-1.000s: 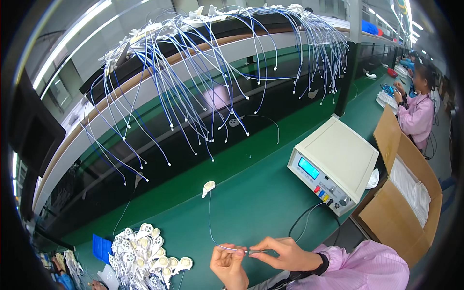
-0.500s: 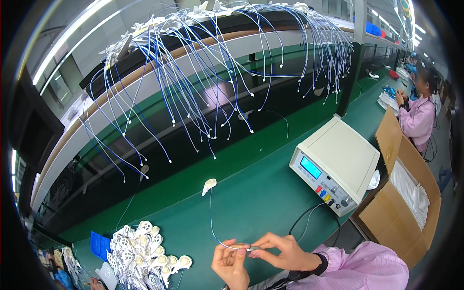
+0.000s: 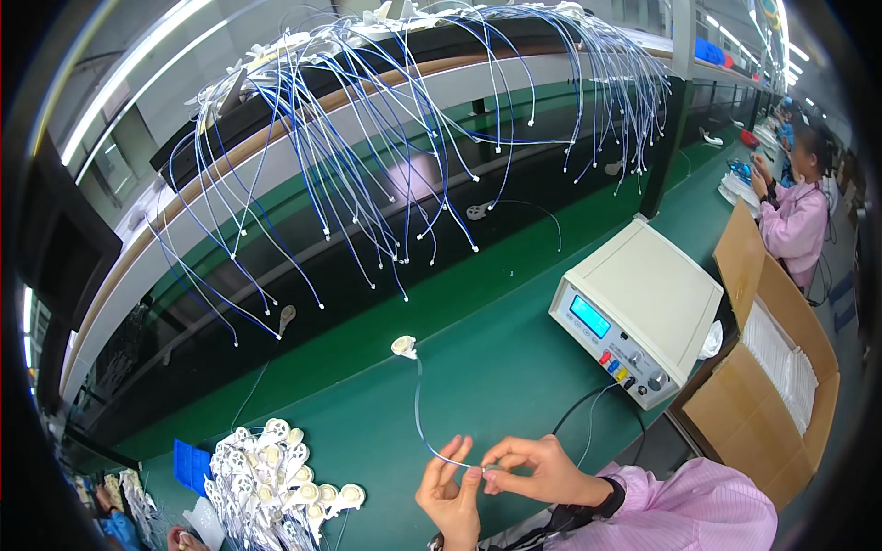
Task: Inspecting and processing electronic sensor components on a factory production line.
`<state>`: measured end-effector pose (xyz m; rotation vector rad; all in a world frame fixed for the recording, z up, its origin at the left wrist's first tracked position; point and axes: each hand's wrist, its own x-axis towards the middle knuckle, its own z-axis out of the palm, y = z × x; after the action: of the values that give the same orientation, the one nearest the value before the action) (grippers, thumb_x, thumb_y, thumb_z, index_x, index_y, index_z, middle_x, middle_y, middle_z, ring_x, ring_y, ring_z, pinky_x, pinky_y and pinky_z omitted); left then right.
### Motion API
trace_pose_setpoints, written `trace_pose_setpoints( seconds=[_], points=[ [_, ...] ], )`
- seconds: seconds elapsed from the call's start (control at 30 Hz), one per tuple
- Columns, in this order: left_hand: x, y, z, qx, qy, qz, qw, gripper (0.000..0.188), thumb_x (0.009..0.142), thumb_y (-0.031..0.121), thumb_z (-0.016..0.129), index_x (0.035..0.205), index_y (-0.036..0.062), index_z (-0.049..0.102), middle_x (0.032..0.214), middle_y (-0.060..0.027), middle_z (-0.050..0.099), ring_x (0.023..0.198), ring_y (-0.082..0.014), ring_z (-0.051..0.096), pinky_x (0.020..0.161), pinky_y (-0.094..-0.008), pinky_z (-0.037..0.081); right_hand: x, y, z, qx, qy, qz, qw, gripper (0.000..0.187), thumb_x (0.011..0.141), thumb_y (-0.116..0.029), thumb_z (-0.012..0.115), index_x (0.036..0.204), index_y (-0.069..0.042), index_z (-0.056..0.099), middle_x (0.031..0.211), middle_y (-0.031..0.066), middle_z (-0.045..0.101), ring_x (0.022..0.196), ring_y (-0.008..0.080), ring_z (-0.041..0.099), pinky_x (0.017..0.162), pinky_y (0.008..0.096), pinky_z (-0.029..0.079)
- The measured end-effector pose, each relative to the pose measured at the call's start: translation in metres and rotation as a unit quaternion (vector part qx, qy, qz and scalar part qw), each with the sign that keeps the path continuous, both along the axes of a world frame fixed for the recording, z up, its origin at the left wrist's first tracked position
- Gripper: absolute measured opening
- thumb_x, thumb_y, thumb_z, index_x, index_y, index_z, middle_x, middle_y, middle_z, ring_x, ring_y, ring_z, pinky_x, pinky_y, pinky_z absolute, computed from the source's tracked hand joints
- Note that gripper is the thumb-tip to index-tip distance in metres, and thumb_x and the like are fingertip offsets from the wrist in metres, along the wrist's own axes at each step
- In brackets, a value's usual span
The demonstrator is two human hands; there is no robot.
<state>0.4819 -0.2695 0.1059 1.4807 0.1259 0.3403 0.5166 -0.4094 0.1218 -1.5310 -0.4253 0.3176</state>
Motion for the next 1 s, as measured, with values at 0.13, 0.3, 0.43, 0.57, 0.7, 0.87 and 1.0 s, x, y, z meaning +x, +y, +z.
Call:
trace_pose_setpoints(
  seconds=[0.13, 0.3, 0.43, 0.57, 0.7, 0.87, 1.0],
  points=[
    [0.029, 0.027, -0.032, -0.246, 0.111, -0.054, 0.961, 0.056, 0.102, 0.044, 0.041, 0.127, -0.0072, 0.044, 0.126, -0.0256, 0.055, 0.12, -0.031, 0.053, 0.095, -0.0419, 0.047, -0.003, -0.014, 0.002, -0.014, -0.05, 0.044, 0.998, 0.018, 0.089, -0.013, 0.067, 0.102, -0.003, 0.059, 0.072, 0.0047, 0.071, 0.069, 0.0131, 0.069, 0.065, 0.0243, 0.051],
    [0.093, 0.07, -0.087, -0.447, 0.259, -0.146, 0.844, 0.086, 0.098, 0.058, 0.037, 0.14, -0.0154, 0.018, 0.141, -0.0337, 0.035, 0.132, -0.0448, 0.04, 0.112, -0.0504, 0.036, -0.013, -0.033, 0.009, -0.05, -0.086, 0.156, 0.983, 0.021, 0.089, -0.014, 0.067, 0.106, -0.004, 0.06, 0.074, 0.005, 0.07, 0.065, 0.0169, 0.069, 0.06, 0.0264, 0.05],
    [0.138, 0.091, -0.12, -0.505, 0.23, -0.156, 0.817, 0.088, 0.094, 0.063, 0.042, 0.136, -0.0139, 0.026, 0.138, -0.0304, 0.043, 0.129, -0.0402, 0.046, 0.108, -0.0495, 0.04, -0.023, -0.043, 0.024, -0.022, -0.074, 0.18, 0.981, 0.016, 0.088, -0.01, 0.065, 0.102, -0.004, 0.06, 0.069, 0.0062, 0.065, 0.057, 0.018, 0.064, 0.053, 0.0269, 0.047],
    [0.157, 0.097, -0.11, -0.536, 0.297, -0.161, 0.774, 0.025, 0.101, 0.011, 0.043, 0.119, -0.0063, 0.048, 0.078, -0.005, 0.053, 0.063, -0.0125, 0.042, 0.057, -0.0266, 0.036, -0.025, -0.048, 0.034, -0.026, -0.076, 0.182, 0.98, 0.012, 0.088, -0.01, 0.066, 0.097, -0.003, 0.06, 0.071, 0.0063, 0.066, 0.06, 0.0174, 0.067, 0.053, 0.026, 0.048],
    [0.101, 0.073, -0.049, -0.247, 0.03, -0.086, 0.965, 0.02, 0.098, 0.01, 0.043, 0.104, -0.0054, 0.055, 0.065, 0.005, 0.033, 0.051, -0.0056, 0.028, 0.048, -0.0223, 0.025, -0.023, -0.053, 0.034, -0.033, -0.077, 0.171, 0.982, 0.012, 0.091, -0.013, 0.064, 0.099, -0.005, 0.06, 0.074, 0.0072, 0.068, 0.066, 0.0168, 0.068, 0.058, 0.0271, 0.05],
    [0.003, 0.053, 0.051, 0.358, -0.437, 0.071, 0.822, 0.02, 0.1, 0.017, 0.04, 0.092, -0.0003, 0.046, 0.067, -0.0045, 0.041, 0.056, -0.0168, 0.04, 0.055, -0.0271, 0.036, -0.016, -0.042, 0.026, -0.002, -0.082, 0.18, 0.98, 0.013, 0.092, -0.013, 0.062, 0.1, -0.004, 0.058, 0.074, 0.0062, 0.066, 0.06, 0.017, 0.062, 0.057, 0.028, 0.047],
    [-0.013, 0.054, 0.091, -0.006, -0.44, 0.268, 0.857, 0.023, 0.101, 0.021, 0.041, 0.087, 0.0034, 0.045, 0.063, -0.0039, 0.038, 0.047, -0.0143, 0.032, 0.047, -0.0244, 0.03, -0.019, -0.03, 0.025, 0.011, -0.098, 0.208, 0.973, 0.01, 0.092, -0.01, 0.06, 0.099, -0.003, 0.057, 0.07, 0.0074, 0.063, 0.057, 0.0187, 0.059, 0.053, 0.0302, 0.044]
  ],
)
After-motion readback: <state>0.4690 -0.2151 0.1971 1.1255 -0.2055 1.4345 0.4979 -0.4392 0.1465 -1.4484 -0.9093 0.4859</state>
